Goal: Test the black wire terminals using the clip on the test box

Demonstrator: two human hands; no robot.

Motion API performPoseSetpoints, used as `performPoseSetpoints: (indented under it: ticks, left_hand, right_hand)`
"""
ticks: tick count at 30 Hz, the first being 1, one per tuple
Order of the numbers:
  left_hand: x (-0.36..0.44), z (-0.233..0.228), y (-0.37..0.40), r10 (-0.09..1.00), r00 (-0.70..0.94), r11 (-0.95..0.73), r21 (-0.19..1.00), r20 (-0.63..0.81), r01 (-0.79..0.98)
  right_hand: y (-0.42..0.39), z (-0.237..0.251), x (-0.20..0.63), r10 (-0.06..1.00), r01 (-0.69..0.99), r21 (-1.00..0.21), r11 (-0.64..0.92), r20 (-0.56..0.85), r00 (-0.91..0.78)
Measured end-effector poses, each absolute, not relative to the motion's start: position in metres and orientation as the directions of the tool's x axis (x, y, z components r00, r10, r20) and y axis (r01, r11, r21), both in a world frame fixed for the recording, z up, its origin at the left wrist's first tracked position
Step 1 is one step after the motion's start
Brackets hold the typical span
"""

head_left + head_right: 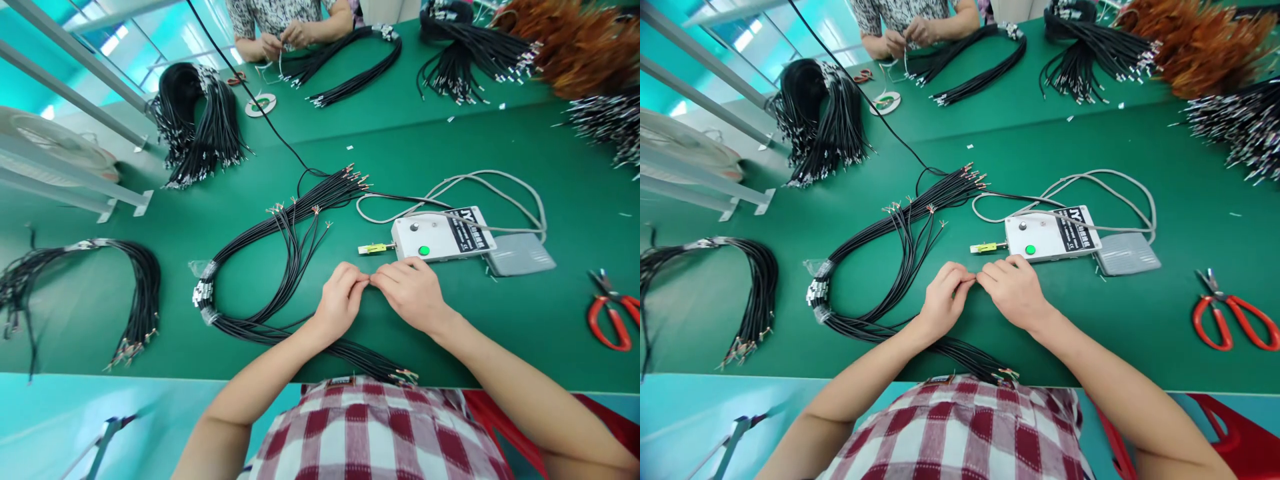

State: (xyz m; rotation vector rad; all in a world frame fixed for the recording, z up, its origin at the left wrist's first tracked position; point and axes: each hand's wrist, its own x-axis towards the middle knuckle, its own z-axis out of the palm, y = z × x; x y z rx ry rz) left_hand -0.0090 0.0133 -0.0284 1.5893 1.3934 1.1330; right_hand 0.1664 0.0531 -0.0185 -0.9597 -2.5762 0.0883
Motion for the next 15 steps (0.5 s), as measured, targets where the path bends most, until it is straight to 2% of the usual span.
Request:
performPoseSetpoints:
  ticks: [3, 6, 10, 15]
  left_hand:
    - [-0.011, -0.034, 0.018, 0.986, 0.041, -0.167, 0.919, 0.164, 0.357]
    - [-0.014, -0.041, 0.027, 0.998, -0.062, -0.004, 0.983, 0.015, 0.183]
    - [-0.021, -0.041, 0.04, 0.982, -0.106, 0.155, 0.988, -0.154, -0.007]
    - [-0.025, -0.036, 0.051, 0.974, -0.113, 0.192, 0.979, -0.198, -0.061]
  right_hand:
    - [0.06, -0.018, 0.169, 0.609, 0.61, -0.107, 0.785, 0.316, -0.728]
    - [0.07, -0.014, 0.168, 0.625, 0.648, -0.048, 0.76, 0.325, -0.71]
    - [0.089, -0.012, 0.165, 0.668, 0.712, 0.047, 0.701, 0.306, -0.678]
    - [0.102, -0.017, 0.162, 0.659, 0.686, 0.13, 0.716, 0.198, -0.725]
